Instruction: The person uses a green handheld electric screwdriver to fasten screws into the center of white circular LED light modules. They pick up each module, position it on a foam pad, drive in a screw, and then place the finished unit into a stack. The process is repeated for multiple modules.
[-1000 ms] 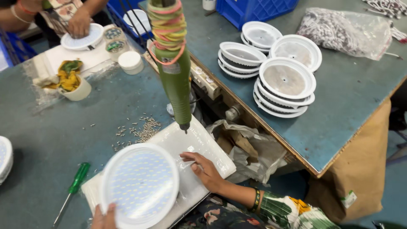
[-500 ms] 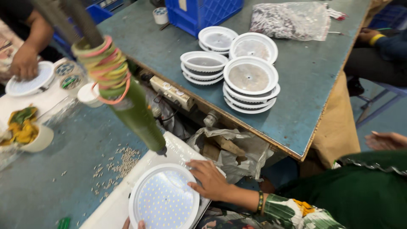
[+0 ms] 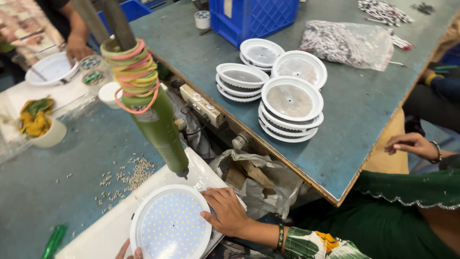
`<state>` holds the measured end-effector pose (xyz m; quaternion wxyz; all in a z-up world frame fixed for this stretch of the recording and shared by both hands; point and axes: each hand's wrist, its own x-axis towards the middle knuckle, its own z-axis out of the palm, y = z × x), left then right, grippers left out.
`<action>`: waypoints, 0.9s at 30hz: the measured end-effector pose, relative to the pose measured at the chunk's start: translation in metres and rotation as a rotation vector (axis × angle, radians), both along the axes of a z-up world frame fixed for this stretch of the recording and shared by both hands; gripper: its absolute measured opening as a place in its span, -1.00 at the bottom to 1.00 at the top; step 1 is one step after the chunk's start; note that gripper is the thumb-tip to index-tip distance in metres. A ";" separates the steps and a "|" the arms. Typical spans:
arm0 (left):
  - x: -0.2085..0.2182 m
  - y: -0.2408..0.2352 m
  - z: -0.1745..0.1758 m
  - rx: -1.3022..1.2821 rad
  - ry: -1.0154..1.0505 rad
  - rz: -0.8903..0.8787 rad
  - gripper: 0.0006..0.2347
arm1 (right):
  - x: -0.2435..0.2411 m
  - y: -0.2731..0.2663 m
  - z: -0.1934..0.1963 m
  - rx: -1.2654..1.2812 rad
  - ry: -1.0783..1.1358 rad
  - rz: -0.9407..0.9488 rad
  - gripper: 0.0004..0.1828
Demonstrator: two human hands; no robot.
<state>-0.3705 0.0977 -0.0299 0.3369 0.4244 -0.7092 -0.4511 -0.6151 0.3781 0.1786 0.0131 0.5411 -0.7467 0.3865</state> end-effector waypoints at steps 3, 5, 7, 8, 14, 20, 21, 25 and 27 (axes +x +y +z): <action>0.009 0.014 0.001 0.002 -0.003 0.069 -0.47 | -0.003 0.001 0.002 0.008 0.010 0.035 -0.41; 0.007 0.017 0.004 -0.010 0.009 0.102 -0.45 | -0.005 0.000 0.004 0.014 0.010 0.044 -0.42; 0.006 0.020 0.005 -0.072 0.065 0.099 -0.45 | -0.005 0.001 0.004 0.002 0.012 0.056 -0.42; 0.005 0.018 0.006 -0.116 0.083 0.090 -0.46 | -0.006 0.001 0.004 -0.002 0.013 0.056 -0.42; 0.011 0.017 0.007 -0.069 -0.062 0.089 -0.46 | -0.010 0.002 0.004 -0.013 -0.005 0.089 -0.43; 0.005 0.039 0.044 0.046 -0.126 0.119 -0.48 | -0.012 0.001 0.001 0.000 -0.048 0.095 -0.41; 0.004 0.042 0.059 0.064 -0.148 0.108 -0.50 | -0.013 -0.001 -0.001 0.006 -0.017 0.083 -0.40; -0.005 0.074 0.114 -0.088 -0.300 0.202 -0.62 | -0.014 -0.002 -0.012 0.042 0.036 0.062 -0.37; -0.011 0.081 0.139 -0.095 -0.295 0.222 -0.65 | -0.011 -0.006 -0.016 0.053 0.047 0.056 -0.37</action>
